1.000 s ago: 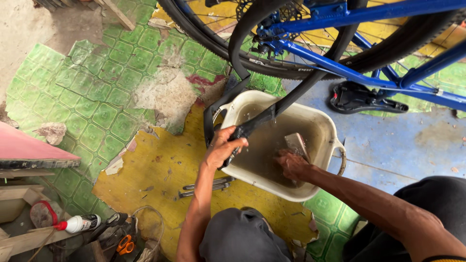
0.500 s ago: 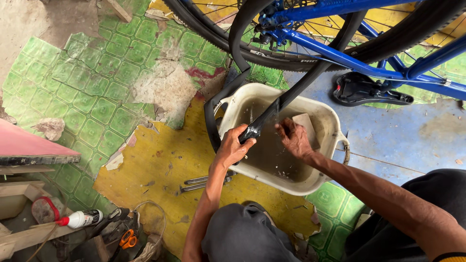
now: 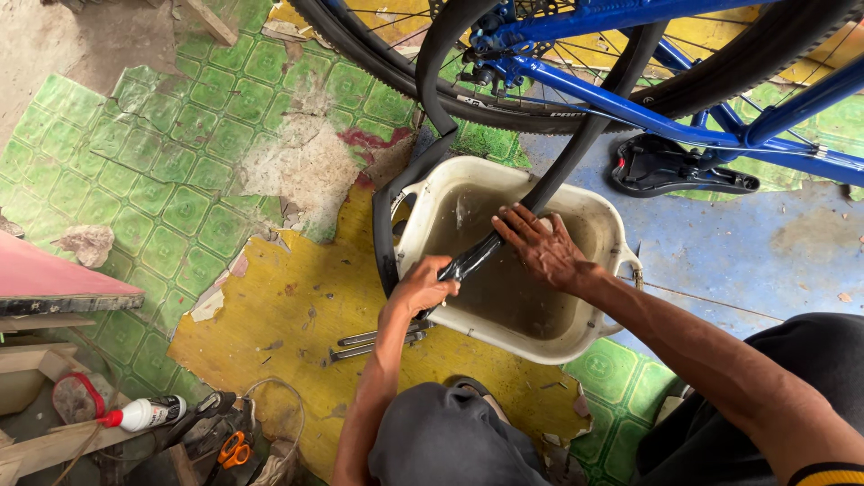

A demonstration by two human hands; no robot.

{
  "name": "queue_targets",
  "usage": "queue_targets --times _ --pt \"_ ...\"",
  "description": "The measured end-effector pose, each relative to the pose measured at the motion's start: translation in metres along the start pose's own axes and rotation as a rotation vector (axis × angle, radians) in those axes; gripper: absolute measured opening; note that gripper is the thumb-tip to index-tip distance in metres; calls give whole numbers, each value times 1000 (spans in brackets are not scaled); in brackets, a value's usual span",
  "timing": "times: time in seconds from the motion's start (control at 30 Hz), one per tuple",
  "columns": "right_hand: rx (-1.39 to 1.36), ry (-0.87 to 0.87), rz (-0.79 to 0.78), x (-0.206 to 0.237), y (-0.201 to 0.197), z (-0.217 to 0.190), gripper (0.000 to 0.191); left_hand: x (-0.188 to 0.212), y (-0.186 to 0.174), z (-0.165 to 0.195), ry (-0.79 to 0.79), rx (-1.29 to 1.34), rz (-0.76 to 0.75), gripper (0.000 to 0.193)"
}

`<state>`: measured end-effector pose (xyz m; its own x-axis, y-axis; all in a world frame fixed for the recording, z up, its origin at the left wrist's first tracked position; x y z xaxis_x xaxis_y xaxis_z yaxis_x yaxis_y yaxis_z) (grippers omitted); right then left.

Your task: The person removes a bicycle inner tube, submerges it in a bucket of water to locate a leak, applies a patch, and reinserts the tube into the tire.

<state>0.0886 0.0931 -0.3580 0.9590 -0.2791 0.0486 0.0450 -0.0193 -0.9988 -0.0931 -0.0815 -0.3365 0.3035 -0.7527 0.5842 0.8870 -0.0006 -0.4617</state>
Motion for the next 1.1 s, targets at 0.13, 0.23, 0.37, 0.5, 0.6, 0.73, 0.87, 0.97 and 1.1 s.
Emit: queue_targets --times 0.13,0.23,0.37,0.5,0.6,0.73,0.87,0.97,1.1 --pt "159 -92 -246 9 16 -2 98 -11 14 3 -55 10 49 30" --pt "237 -97 -242 15 21 -6 88 -19 23 6 -98 -22 45 26" --pt "455 -112 -222 16 25 -10 79 -31 33 13 -95 -165 47 26" --pt "547 -149 -324 17 29 -12 72 -36 45 15 -109 -145 97 29" --pt "516 -164 -352 18 30 -13 62 -40 51 13 -140 -153 90 36" --pt "549 -148 -305 19 28 -12 76 -39 53 10 -100 -169 104 34" --pt "151 -38 -131 11 16 -14 60 -24 41 11 205 -123 308 45" --pt "-238 71 122 -5 -6 -11 30 -8 28 1 -12 -111 220 20" --pt "-867 234 -28 -38 -33 8 25 9 3 -5 16 -24 259 18"
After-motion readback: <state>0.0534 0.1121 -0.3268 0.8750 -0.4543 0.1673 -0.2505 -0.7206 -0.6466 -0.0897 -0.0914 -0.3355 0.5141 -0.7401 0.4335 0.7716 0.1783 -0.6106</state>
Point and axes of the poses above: each hand's wrist, its own x-axis away from the middle knuckle, its own y-axis out of the palm, z = x × y, the point moved 2 cm from there along -x, towards the middle knuckle, and after that the axes turned 8 degrees about x, right-handed, at the moved point
